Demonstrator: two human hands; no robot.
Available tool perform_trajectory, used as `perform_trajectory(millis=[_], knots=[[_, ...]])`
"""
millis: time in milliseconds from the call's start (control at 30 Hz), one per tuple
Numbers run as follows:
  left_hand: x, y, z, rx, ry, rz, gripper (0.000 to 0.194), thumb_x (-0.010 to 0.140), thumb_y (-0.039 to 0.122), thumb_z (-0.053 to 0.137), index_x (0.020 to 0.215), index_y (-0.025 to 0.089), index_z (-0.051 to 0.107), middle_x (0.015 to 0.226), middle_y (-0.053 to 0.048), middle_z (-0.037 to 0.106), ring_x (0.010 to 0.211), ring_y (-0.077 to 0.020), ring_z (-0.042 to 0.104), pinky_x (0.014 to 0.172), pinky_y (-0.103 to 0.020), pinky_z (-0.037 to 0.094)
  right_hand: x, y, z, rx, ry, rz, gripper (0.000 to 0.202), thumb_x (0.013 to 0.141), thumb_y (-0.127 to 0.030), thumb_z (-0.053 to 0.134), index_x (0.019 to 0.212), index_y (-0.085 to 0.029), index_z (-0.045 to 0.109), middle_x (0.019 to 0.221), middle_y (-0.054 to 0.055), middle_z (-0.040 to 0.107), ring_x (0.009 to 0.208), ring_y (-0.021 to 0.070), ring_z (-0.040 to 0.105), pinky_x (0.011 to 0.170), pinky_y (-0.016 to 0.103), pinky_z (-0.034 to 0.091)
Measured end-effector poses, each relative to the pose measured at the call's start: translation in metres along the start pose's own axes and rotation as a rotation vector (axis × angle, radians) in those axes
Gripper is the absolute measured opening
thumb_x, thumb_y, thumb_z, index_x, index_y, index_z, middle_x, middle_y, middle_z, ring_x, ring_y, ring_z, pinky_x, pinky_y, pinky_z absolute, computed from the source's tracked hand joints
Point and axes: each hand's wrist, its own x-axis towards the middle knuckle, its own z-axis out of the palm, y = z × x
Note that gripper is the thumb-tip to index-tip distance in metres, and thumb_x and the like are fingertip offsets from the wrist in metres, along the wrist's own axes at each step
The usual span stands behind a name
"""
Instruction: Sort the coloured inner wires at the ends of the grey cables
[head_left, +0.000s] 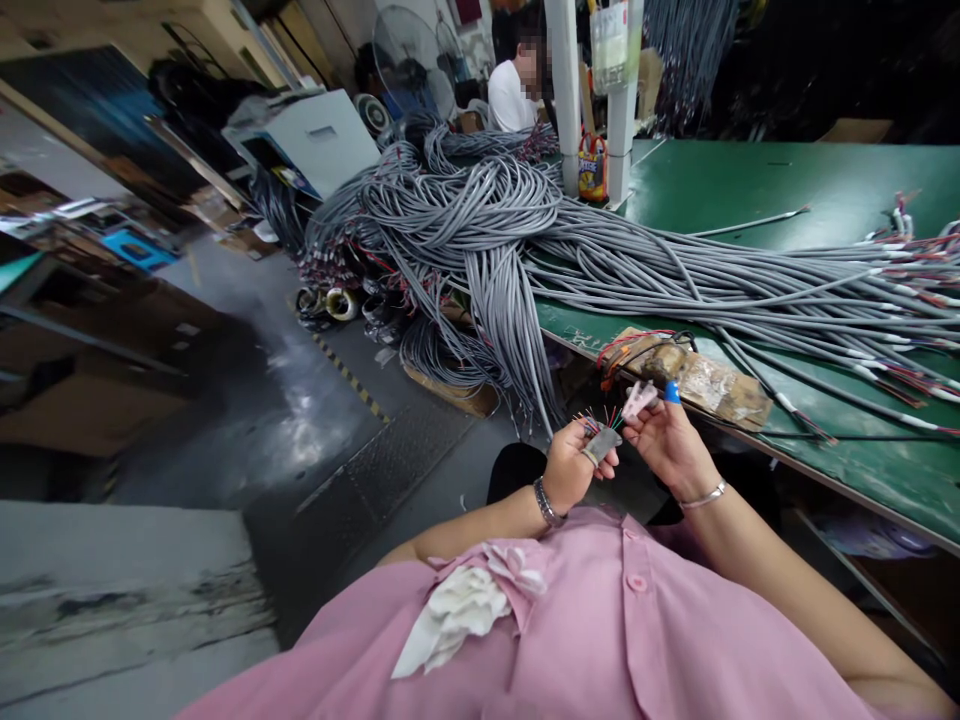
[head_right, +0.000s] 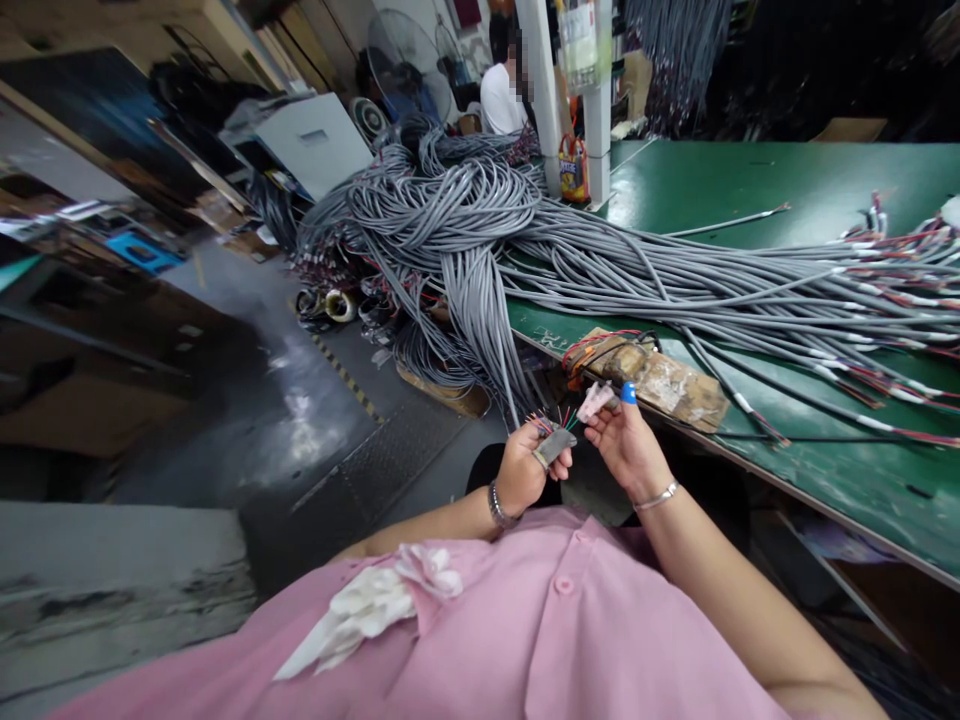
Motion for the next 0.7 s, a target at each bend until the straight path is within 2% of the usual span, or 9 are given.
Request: perform_trajectory(millis=[167, 367, 567, 700], knots=[[-0.002, 0.002, -0.002, -0.024, 0.048, -0.018, 0.038, 0.07, 0.049, 0.071, 0.078, 0.014, 0.058, 0.057, 0.0, 0.063, 0.04, -0.008, 0.055, 0.037, -0.017, 0.036, -0.004, -0.004, -0.004, -0.047, 0.011, 0.034, 0.038, 0.076, -0.061, 0.062, 0.081, -0.024, 0.067, 0.08, 0.002, 0.068, 0.07, 0.0151, 0.061, 0.06, 0.026, 0.048], [-0.001, 0.012, -0.005, -0.019, 0.135, 0.077, 0.037, 0.07, 0.048, 0.072, 0.079, 0.015, 0.057, 0.055, 0.001, 0.061, 0.04, -0.0081, 0.053, 0.039, -0.018, 0.041, -0.007, -0.005, 0.009, -0.163, -0.078, 0.022, 0.037, 0.075, -0.058, 0.065, 0.082, -0.022, 0.068, 0.08, 0.002, 0.067, 0.062, 0.0123, 0.056, 0.056, 0.024, 0.047], [0.008, 0.017, -0.005, 0.166, 0.169, 0.262, 0.029, 0.076, 0.045, 0.067, 0.078, 0.016, 0.062, 0.059, 0.0, 0.061, 0.047, -0.0097, 0.056, 0.047, -0.021, 0.046, -0.007, 0.001, 0.011, -0.272, -0.013, -0.147, 0.032, 0.079, -0.052, 0.065, 0.08, -0.02, 0.068, 0.071, 0.001, 0.062, 0.059, 0.0103, 0.051, 0.055, 0.024, 0.045], [0.015, 0.013, -0.002, 0.278, 0.193, 0.328, 0.025, 0.076, 0.043, 0.067, 0.076, 0.018, 0.064, 0.06, -0.001, 0.061, 0.051, -0.0114, 0.056, 0.052, -0.022, 0.045, -0.006, 0.004, 0.01, -0.37, 0.09, -0.328, 0.028, 0.077, -0.047, 0.07, 0.069, -0.02, 0.064, 0.059, -0.002, 0.054, 0.052, 0.0085, 0.044, 0.051, 0.022, 0.041]])
